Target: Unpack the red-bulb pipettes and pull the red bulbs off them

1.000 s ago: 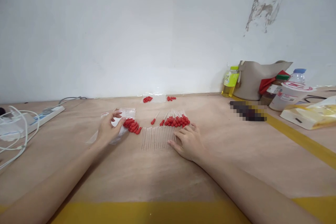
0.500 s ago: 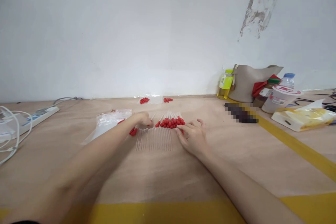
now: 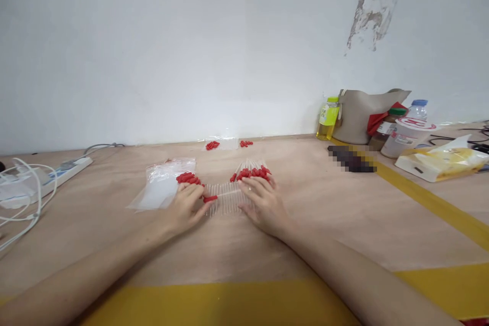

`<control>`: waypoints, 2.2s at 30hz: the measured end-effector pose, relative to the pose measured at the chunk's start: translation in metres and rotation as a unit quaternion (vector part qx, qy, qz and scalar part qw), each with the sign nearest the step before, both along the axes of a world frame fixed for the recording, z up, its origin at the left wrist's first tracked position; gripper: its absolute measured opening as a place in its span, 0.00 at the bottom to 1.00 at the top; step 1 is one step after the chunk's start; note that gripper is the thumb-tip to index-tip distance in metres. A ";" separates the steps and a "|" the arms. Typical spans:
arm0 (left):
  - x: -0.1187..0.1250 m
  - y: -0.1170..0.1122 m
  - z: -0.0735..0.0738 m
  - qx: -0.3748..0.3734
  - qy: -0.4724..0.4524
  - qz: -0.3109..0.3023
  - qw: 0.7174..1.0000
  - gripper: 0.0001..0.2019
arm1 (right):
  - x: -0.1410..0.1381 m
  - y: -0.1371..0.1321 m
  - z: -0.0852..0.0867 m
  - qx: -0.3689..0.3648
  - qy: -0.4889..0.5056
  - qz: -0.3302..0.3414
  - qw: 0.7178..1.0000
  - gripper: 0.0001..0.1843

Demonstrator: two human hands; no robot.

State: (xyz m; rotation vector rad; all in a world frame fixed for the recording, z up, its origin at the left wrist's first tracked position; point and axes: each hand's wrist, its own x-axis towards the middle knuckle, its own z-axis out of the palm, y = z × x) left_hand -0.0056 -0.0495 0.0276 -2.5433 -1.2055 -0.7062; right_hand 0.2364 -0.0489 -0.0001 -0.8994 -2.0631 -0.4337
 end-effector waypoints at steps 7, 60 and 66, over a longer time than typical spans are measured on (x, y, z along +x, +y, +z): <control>0.009 -0.007 -0.026 0.025 -0.087 -0.076 0.993 0.06 | -0.016 -0.006 -0.006 0.014 -0.034 0.037 0.999 0.10; -0.087 0.087 0.020 -0.095 -0.140 0.175 0.970 0.11 | 0.009 0.006 -0.007 -0.115 -0.024 -0.108 0.987 0.14; -0.089 0.090 0.013 -0.114 -0.130 0.173 0.970 0.14 | 0.012 0.009 -0.009 -0.113 -0.021 -0.103 0.988 0.13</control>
